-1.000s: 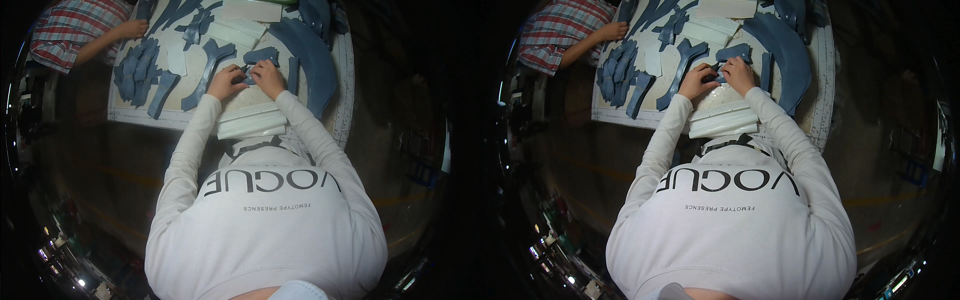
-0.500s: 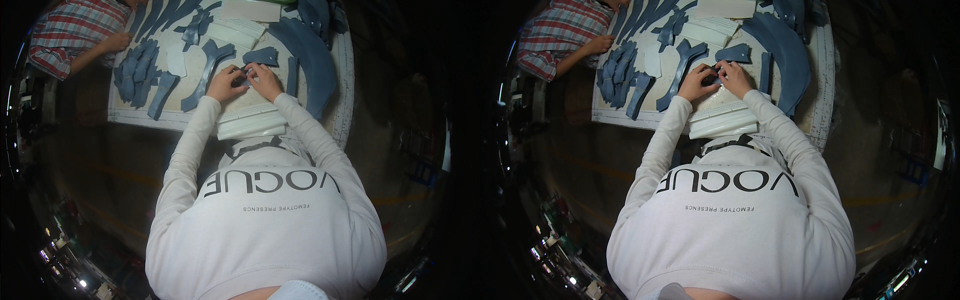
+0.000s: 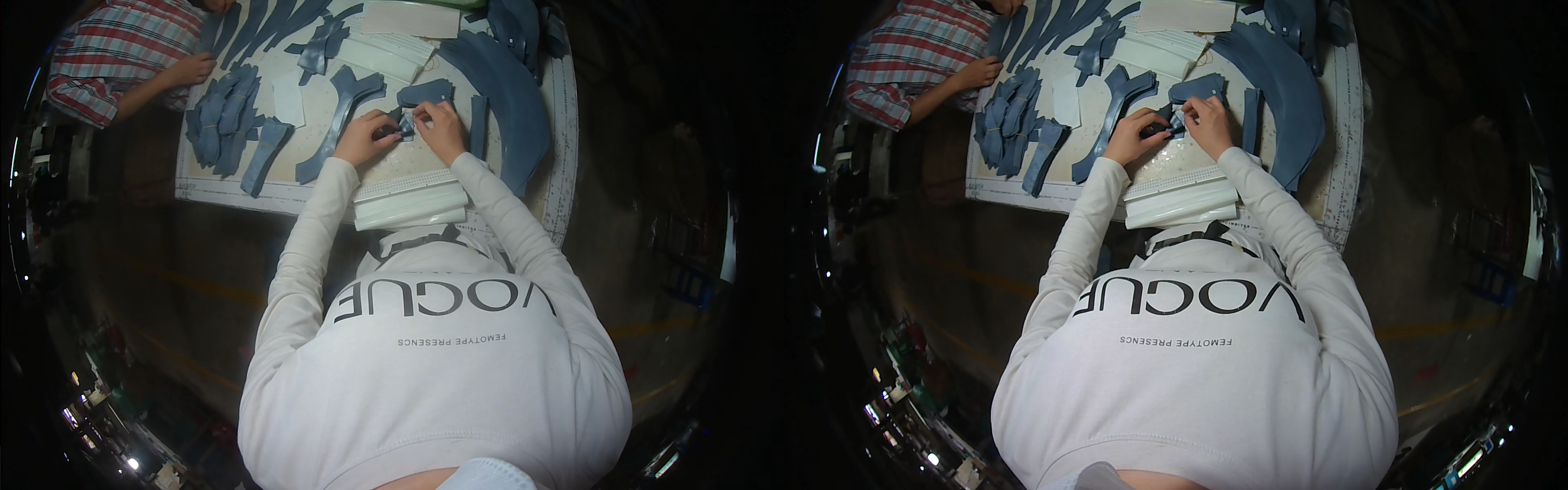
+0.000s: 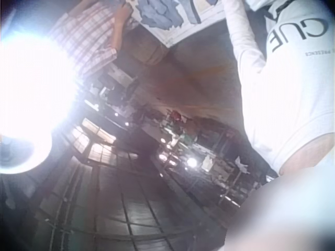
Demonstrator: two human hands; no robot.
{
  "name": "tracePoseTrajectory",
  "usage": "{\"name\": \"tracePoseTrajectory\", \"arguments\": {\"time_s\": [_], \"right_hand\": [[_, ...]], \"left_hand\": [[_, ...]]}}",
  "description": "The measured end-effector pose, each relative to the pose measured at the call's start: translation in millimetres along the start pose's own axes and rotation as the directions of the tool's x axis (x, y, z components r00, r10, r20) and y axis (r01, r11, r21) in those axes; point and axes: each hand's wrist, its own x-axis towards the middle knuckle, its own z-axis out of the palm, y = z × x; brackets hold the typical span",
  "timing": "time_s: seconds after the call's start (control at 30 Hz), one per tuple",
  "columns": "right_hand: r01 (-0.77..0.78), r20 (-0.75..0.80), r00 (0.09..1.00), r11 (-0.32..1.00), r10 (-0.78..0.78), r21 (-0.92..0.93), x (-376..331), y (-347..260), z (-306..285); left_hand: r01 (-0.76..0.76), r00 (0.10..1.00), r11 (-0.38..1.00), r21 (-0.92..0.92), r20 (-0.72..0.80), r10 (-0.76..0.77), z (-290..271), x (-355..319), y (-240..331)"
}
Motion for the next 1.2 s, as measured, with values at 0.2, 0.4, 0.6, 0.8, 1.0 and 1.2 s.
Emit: {"name": "tracePoseTrajectory", "arguments": {"time_s": [0.2, 0.4, 0.6, 0.8, 1.0, 1.2], "right_hand": [[-0.092, 0.081, 0.994, 0.977, 0.077, 0.192, -6, -9, 2], [0.168, 0.058, 0.986, 0.965, -0.159, -0.200, -12, -13, 4], [0.155, 0.101, 0.986, 0.954, -0.132, -0.258, -7, -11, 0], [0.155, 0.111, 0.984, 0.975, -0.138, -0.157, -11, -23, -10], [0.030, -0.009, 1.000, 0.999, -0.030, 0.031, 15, -18, -20], [-0.280, -0.160, 0.943, 0.956, 0.291, 0.090, 46, 10, -37]], "left_hand": [[0.053, 0.996, 0.996, -0.070, -0.074, -0.058, 4, -2, 0], [-0.080, 0.997, 0.988, 0.129, -0.001, 0.081, 3, -5, 2], [-0.078, 0.995, 0.985, 0.153, -0.045, 0.086, 5, -6, 5], [0.145, 0.987, 0.980, -0.136, -0.045, -0.153, 6, -7, 10], [-0.045, 0.981, 0.998, 0.049, -0.186, 0.054, -7, 20, 9], [0.204, 0.977, 0.963, 0.178, -0.101, -0.188, 0, 78, 14]]}}
